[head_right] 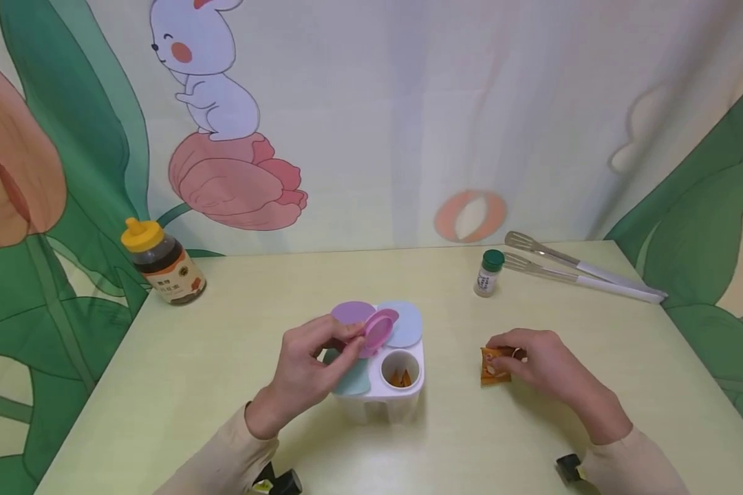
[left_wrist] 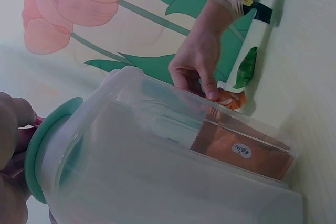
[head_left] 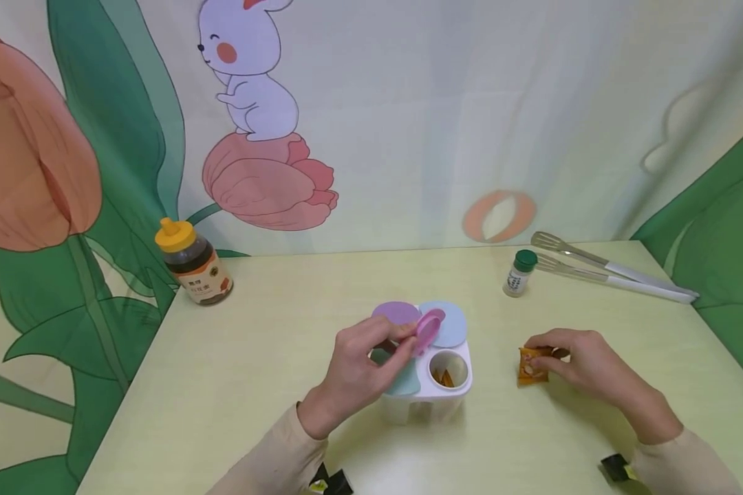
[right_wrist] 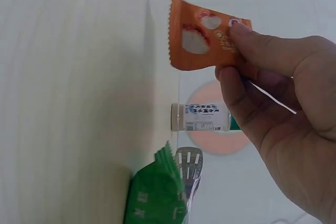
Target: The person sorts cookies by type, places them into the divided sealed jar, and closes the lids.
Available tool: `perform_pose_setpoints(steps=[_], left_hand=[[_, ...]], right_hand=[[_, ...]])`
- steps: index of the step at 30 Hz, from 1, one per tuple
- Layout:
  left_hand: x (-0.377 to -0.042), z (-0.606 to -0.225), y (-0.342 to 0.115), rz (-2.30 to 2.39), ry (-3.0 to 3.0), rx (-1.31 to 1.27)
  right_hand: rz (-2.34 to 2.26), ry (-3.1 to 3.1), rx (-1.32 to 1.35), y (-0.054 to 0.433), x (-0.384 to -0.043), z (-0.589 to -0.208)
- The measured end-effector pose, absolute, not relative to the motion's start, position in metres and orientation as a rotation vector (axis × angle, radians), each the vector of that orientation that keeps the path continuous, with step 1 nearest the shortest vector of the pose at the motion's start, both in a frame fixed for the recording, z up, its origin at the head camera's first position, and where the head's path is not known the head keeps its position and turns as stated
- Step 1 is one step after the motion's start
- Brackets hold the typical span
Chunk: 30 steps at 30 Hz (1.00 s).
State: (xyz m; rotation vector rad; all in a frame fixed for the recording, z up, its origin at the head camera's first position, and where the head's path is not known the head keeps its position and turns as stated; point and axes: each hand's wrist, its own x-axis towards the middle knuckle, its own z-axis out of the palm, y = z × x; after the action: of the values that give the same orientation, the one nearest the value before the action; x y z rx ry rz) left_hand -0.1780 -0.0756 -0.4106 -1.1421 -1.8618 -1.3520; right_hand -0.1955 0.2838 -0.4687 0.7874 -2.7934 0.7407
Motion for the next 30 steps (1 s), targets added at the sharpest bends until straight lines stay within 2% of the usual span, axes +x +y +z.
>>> perform_pose_setpoints(steps=[30], left_hand=[[-0.179,-0.411,-0.076,-1.339,-1.857,-1.145]], right_hand=[[0.782,-2.557,0.877,0.271,-0.185,-0.437]])
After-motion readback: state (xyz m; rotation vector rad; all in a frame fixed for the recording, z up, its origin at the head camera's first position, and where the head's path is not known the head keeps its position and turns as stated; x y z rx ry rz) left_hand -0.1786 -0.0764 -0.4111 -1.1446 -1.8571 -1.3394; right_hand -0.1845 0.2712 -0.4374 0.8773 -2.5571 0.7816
